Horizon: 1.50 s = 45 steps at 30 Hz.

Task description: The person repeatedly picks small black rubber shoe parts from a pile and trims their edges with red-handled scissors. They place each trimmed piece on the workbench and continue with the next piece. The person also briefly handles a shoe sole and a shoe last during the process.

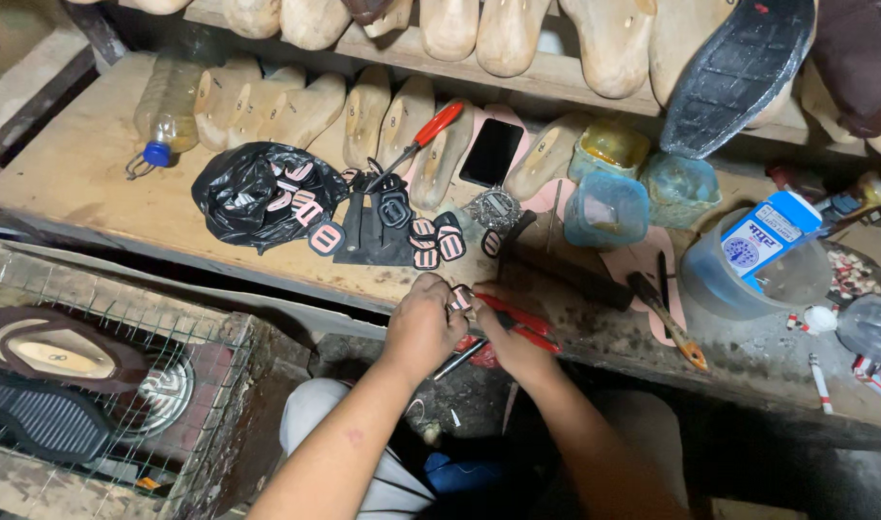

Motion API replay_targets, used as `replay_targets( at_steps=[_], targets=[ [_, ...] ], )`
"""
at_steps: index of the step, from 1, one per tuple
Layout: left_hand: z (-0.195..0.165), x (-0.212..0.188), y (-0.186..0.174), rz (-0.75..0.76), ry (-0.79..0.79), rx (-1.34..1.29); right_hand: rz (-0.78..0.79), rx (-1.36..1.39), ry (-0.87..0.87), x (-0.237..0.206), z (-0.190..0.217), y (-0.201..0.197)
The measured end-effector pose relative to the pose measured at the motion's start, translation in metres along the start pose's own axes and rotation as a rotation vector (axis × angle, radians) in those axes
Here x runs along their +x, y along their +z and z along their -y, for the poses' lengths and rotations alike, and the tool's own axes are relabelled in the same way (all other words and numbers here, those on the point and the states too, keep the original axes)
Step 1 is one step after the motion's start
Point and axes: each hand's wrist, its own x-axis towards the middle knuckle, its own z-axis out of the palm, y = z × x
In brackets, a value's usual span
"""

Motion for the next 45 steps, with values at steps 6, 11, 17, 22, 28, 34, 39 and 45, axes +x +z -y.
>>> replay_targets(
  at_steps=[6,11,17,22,28,34,39,45],
  targets=[
    [0.001,0.005,0.000,0.022,-0.027,0.020,0.044,-0.079,-0.067,-0.003,-0.003,-0.006],
    [0.004,0.008,0.001,-0.079,0.089,-0.031,-0.002,-0.006,-0.005,-0.006,-0.002,-0.005],
    [0.015,0.030,0.003,0.136,-0.188,-0.138,0.010,0.012,-0.079,-0.007,-0.005,-0.003],
    [0.022,0.039,0.009,0.131,-0.193,-0.167,0.061,-0.008,-0.050,-0.008,-0.008,-0.003],
    [0.028,0.038,0.010,0.102,-0.185,-0.173,0.032,-0.003,-0.151,-0.010,-0.004,-0.007],
    [0.046,0.041,0.009,0.212,-0.273,-0.460,0.010,-0.004,-0.035,-0.008,-0.003,-0.007],
    [0.046,0.039,0.012,0.193,-0.325,-0.503,0.035,-0.009,0.019,-0.007,-0.006,-0.006],
    [0.041,0.042,0.009,0.244,-0.427,-0.446,-0.022,0.115,0.000,-0.010,-0.004,-0.007]
  ],
)
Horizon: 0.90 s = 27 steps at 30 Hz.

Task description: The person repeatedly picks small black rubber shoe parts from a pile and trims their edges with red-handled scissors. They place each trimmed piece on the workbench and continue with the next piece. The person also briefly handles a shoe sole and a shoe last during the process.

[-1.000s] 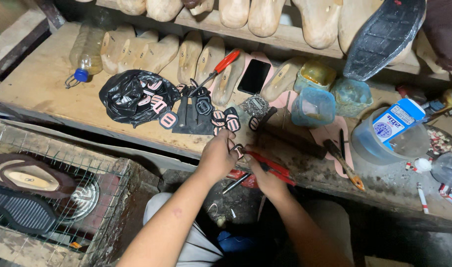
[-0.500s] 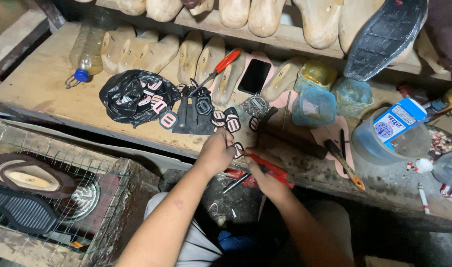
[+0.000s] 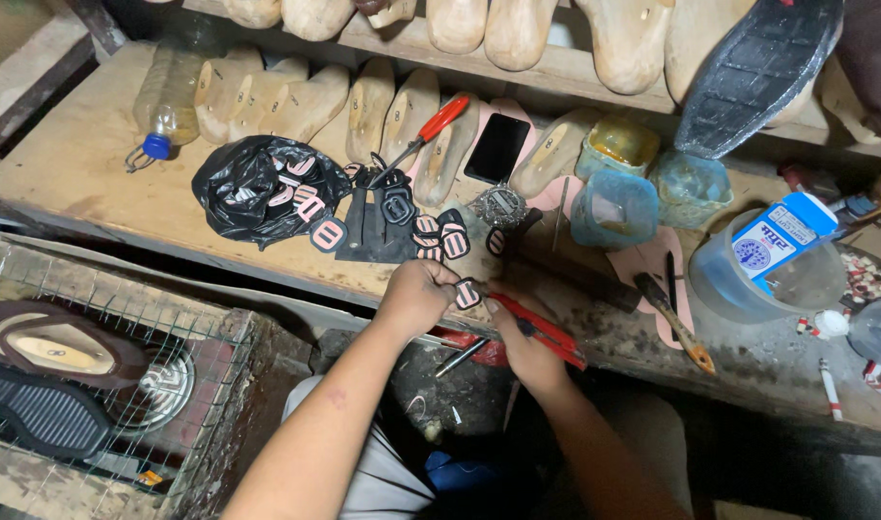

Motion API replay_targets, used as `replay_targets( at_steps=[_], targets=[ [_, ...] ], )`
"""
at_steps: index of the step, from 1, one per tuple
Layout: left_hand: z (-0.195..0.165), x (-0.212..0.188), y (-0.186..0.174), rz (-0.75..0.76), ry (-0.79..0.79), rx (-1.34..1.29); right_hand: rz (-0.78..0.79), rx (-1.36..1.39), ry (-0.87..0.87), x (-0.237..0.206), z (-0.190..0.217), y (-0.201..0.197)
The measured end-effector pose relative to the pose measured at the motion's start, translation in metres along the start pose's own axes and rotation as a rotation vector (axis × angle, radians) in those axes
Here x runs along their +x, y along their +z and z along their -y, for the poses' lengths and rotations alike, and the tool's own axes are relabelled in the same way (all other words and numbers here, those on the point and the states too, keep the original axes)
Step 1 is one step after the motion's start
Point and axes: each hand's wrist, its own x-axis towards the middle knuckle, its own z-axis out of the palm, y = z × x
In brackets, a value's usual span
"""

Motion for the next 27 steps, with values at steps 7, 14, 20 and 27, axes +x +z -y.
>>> replay_targets(
  at_steps=[7,14,20,27],
  targets=[
    [0.004,0.008,0.001,0.024,-0.086,-0.159,0.039,0.040,0.006,-0.001,-0.001,0.011],
    [0.002,0.009,0.000,0.027,-0.096,-0.162,0.071,0.078,-0.014,0.000,0.002,0.011],
    [-0.007,0.013,0.003,0.022,-0.129,-0.045,0.090,-0.069,-0.159,0.004,0.008,0.011],
    [-0.006,0.004,0.014,-0.200,0.121,0.317,0.075,-0.145,-0.224,0.002,0.005,0.008]
  ],
)
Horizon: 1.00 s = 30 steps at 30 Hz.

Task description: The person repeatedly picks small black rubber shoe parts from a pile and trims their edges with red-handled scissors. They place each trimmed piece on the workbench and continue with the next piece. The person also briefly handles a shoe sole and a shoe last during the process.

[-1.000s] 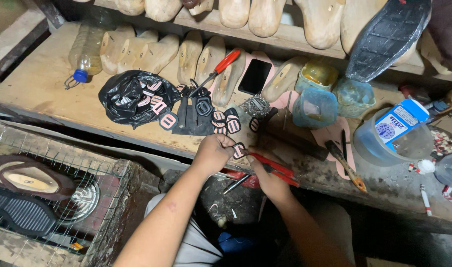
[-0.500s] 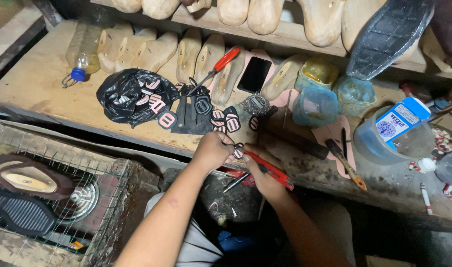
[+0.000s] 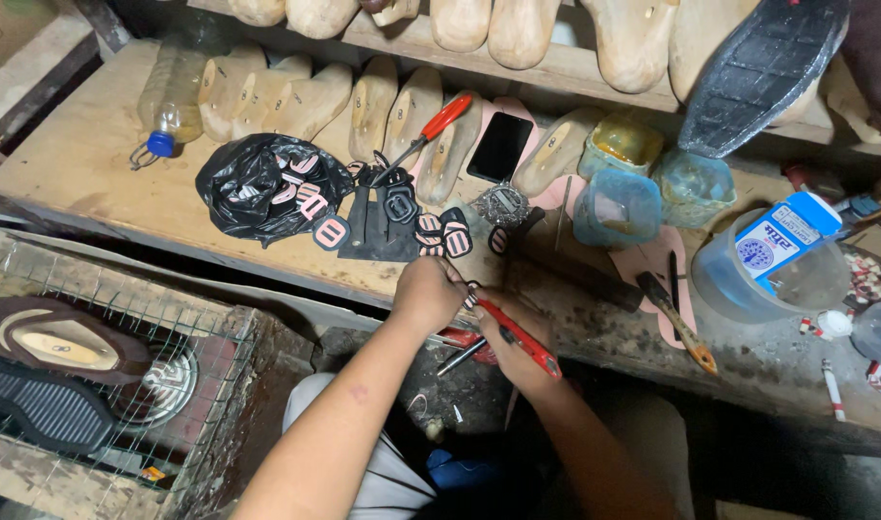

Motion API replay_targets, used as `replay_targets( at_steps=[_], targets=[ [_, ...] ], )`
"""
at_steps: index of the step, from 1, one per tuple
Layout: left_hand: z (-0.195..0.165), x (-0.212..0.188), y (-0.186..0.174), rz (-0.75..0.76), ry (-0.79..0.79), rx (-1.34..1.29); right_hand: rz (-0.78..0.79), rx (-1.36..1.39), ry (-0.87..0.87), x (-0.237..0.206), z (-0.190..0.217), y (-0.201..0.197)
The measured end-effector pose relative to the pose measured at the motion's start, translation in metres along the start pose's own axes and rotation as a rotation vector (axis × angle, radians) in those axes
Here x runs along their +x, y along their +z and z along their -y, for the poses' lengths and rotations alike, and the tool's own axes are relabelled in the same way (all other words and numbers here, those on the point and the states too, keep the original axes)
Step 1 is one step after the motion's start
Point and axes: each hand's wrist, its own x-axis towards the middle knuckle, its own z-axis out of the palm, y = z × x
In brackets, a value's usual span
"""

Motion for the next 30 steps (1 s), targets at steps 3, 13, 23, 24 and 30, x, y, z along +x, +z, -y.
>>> replay_targets(
  at_steps=[3,13,23,24,30],
  targets=[
    [0.006,-0.002,-0.006,0.059,-0.006,-0.085,-0.057,0.076,0.157,-0.001,-0.002,0.006],
    [-0.002,-0.049,-0.009,-0.150,0.392,0.027,-0.023,-0.052,0.012,0.006,0.012,0.002],
    [-0.013,-0.052,-0.016,-0.131,0.376,0.096,0.121,-0.063,0.061,0.013,0.014,-0.015],
    [-0.014,-0.053,-0.016,-0.128,0.348,0.094,0.135,-0.085,0.039,0.013,0.012,-0.015],
    [-0.014,-0.042,-0.010,-0.133,0.200,-0.052,0.056,-0.060,0.108,0.006,-0.001,-0.014]
  ],
)
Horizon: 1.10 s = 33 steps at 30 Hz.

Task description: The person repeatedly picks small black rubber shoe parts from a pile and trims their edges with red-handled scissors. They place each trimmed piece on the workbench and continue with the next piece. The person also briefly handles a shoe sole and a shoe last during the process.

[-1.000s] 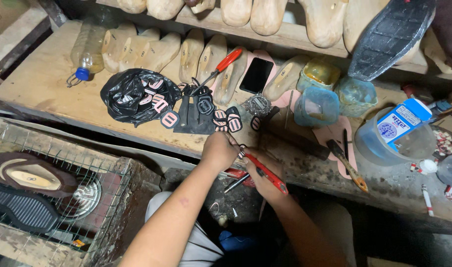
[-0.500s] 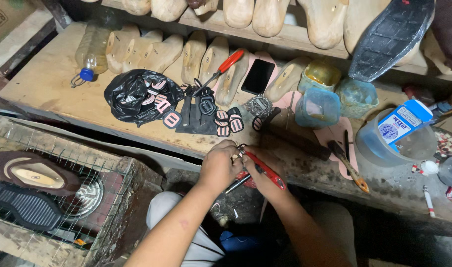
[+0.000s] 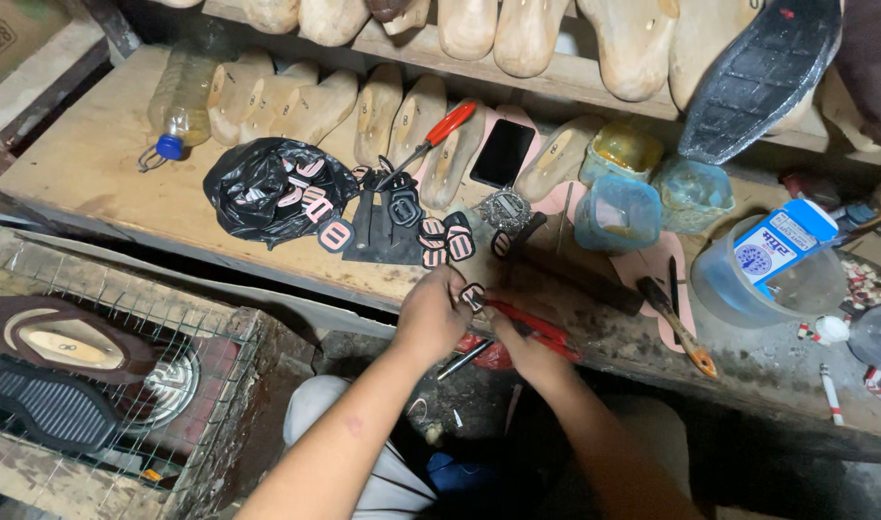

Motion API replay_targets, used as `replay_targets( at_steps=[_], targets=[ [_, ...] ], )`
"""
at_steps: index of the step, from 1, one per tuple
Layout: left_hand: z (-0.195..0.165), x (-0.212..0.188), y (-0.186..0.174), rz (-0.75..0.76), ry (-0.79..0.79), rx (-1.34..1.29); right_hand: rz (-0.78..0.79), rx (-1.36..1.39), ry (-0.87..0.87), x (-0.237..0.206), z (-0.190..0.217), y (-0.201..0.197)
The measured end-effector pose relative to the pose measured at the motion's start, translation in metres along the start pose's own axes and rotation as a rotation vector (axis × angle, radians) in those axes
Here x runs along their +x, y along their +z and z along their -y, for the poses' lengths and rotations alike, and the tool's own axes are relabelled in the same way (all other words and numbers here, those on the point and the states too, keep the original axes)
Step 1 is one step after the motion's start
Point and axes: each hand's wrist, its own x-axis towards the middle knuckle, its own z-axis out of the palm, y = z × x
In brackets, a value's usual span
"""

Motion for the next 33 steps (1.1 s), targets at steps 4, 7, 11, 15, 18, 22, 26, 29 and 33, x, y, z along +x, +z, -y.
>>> replay_targets(
  at_steps=[4,7,11,15,18,22,26,29,33],
  targets=[
    [0.008,0.017,0.009,0.077,-0.217,-0.128,-0.037,0.081,0.022,-0.008,-0.011,0.001],
    [0.012,0.025,0.014,0.081,-0.229,-0.131,-0.014,0.113,0.023,-0.007,-0.014,0.001],
    [0.014,0.030,0.016,0.111,-0.303,-0.120,-0.010,0.107,0.003,-0.010,-0.005,0.003],
    [0.013,0.027,0.019,0.053,-0.314,-0.091,-0.003,0.121,-0.011,-0.009,0.009,0.002],
    [0.015,0.025,0.023,0.009,-0.323,-0.169,0.018,0.042,-0.069,-0.009,0.017,-0.005],
    [0.018,0.023,0.024,0.003,-0.293,-0.236,0.047,0.016,-0.127,-0.006,0.018,-0.011],
    [0.017,0.016,0.024,-0.038,-0.235,-0.215,0.069,-0.010,-0.113,-0.005,0.010,-0.011],
    [0.012,0.008,0.025,-0.082,-0.155,-0.252,0.011,0.065,-0.021,-0.010,0.002,-0.008],
    [0.008,0.009,0.021,-0.030,-0.153,-0.159,-0.090,0.255,0.397,-0.020,-0.013,-0.013]
  ],
)
